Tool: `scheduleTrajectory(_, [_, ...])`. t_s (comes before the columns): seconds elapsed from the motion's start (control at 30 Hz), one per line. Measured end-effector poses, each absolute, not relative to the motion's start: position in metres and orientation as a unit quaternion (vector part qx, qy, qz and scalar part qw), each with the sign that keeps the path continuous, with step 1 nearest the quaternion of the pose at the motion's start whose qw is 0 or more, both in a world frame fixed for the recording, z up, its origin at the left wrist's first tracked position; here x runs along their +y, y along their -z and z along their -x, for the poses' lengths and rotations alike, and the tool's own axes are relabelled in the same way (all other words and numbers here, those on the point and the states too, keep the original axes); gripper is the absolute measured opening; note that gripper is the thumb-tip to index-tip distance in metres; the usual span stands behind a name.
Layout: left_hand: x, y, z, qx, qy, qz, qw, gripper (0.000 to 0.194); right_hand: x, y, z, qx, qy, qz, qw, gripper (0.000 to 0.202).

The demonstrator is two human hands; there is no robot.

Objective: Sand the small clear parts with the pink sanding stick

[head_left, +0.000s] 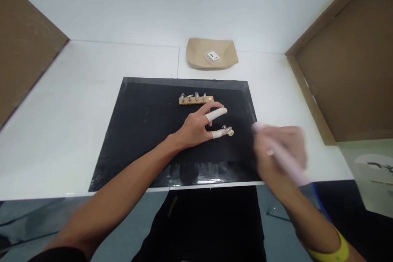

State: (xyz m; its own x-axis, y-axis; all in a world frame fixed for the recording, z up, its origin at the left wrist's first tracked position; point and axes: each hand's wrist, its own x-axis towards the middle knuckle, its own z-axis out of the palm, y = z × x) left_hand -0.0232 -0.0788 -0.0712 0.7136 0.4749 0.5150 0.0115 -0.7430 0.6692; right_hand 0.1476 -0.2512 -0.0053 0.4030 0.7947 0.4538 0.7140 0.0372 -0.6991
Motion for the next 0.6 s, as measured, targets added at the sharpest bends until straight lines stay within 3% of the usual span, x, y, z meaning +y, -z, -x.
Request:
scheduleTrajectory(0.1, [-0.078, 0.071, 0.023, 0.148, -0.367, -0.860, 0.321, 0.051, -0.252, 0.006, -0.142, -0.563, -0.038, 0.687, 0.458, 0.041])
scheduleTrajectory(0.23, [-0.078, 0.071, 0.023, 0.134, -0.372, -0.863, 0.315, 0.051, -0.256, 0.010, -0.137, -0.536, 0.023, 0.694, 0.481, 0.026])
scheduleTrajectory(0.37, [-0.079, 0.069, 0.022, 0.146, -0.369, -0.862, 0.316, 0.049, -0.259, 0.010, -0.135, -0.535, 0.024, 0.697, 0.477, 0.037])
scheduleTrajectory(0.5, [-0.079, 0.069, 0.022, 0.134, -0.368, -0.865, 0.312, 0.050, -0.255, 0.011, -0.141, -0.532, 0.020, 0.692, 0.487, 0.028])
scheduleTrajectory(0.6, [-0.078, 0.070, 0.023, 0.143, -0.367, -0.865, 0.311, 0.051, -0.250, 0.013, -0.145, -0.552, -0.025, 0.682, 0.479, 0.038])
